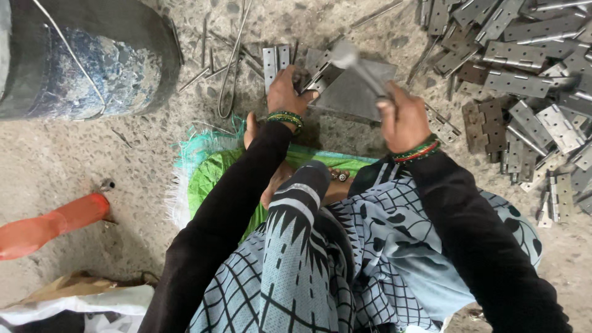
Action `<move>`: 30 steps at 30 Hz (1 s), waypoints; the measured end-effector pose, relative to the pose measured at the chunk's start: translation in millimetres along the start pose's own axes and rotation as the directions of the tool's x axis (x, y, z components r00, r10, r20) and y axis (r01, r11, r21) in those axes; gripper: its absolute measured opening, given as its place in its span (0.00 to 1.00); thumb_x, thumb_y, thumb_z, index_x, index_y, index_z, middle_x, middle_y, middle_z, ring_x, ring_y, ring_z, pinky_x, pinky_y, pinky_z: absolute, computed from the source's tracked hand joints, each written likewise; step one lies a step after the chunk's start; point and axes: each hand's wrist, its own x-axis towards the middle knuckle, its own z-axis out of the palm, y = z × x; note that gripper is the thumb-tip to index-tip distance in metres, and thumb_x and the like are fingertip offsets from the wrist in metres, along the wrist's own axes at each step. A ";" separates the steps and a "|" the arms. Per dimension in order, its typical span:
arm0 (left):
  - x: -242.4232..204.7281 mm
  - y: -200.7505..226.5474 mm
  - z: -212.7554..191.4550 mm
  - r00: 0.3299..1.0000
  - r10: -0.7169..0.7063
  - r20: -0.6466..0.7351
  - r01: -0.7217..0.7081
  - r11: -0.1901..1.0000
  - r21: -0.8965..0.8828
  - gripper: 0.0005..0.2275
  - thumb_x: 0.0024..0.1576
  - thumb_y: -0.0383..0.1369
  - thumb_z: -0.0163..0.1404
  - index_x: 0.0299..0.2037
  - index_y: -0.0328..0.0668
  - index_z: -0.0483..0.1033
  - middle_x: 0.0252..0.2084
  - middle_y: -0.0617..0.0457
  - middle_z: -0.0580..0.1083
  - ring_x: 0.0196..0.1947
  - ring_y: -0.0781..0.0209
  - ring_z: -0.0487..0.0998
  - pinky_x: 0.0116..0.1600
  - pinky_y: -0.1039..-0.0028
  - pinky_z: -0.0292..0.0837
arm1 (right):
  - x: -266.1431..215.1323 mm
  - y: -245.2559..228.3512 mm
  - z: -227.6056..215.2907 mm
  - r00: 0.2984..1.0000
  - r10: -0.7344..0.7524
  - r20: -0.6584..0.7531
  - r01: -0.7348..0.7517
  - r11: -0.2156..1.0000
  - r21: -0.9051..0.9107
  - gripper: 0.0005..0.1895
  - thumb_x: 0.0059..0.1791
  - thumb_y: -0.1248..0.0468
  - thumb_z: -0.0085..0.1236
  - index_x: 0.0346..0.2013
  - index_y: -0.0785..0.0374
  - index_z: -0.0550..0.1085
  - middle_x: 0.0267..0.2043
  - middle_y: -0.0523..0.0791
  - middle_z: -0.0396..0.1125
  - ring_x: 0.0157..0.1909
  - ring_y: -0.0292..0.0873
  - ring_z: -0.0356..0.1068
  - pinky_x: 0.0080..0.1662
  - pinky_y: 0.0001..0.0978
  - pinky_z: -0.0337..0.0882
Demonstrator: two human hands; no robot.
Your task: The person sits on the floor and assembles metal hinges by inserting pins into hinge plates using a metal block and a hammer. The person repeatedly picks up hinge plates, aligns them, inserts pins, and strikes them with a hammer to secure the assembly.
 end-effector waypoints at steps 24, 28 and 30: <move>31.9 -23.7 10.2 0.970 -0.175 0.167 0.150 0.977 0.152 0.43 0.28 0.46 0.78 0.53 0.36 0.70 0.44 0.39 0.79 0.46 0.42 0.81 0.51 0.58 0.76 | 2.8 -0.6 -10.7 0.998 0.053 -0.045 -0.046 0.987 0.154 0.26 0.62 0.48 0.41 0.41 0.69 0.74 0.24 0.54 0.64 0.26 0.56 0.69 0.33 0.50 0.68; 41.0 -26.5 11.9 0.923 -0.312 0.226 0.267 0.941 0.206 0.42 0.29 0.47 0.77 0.52 0.37 0.69 0.42 0.41 0.80 0.46 0.43 0.82 0.52 0.59 0.77 | 10.3 1.2 3.7 0.796 0.488 0.358 -0.351 0.854 -0.383 0.27 0.60 0.45 0.42 0.37 0.67 0.76 0.20 0.53 0.67 0.23 0.56 0.70 0.28 0.50 0.69; 44.6 -26.1 9.0 0.926 -0.307 0.219 0.260 0.941 0.217 0.41 0.29 0.46 0.77 0.50 0.38 0.69 0.41 0.41 0.80 0.45 0.42 0.82 0.52 0.59 0.76 | 12.2 9.1 8.8 0.875 0.392 0.284 -0.271 0.882 -0.385 0.28 0.60 0.45 0.44 0.35 0.66 0.77 0.23 0.53 0.67 0.25 0.58 0.69 0.30 0.51 0.68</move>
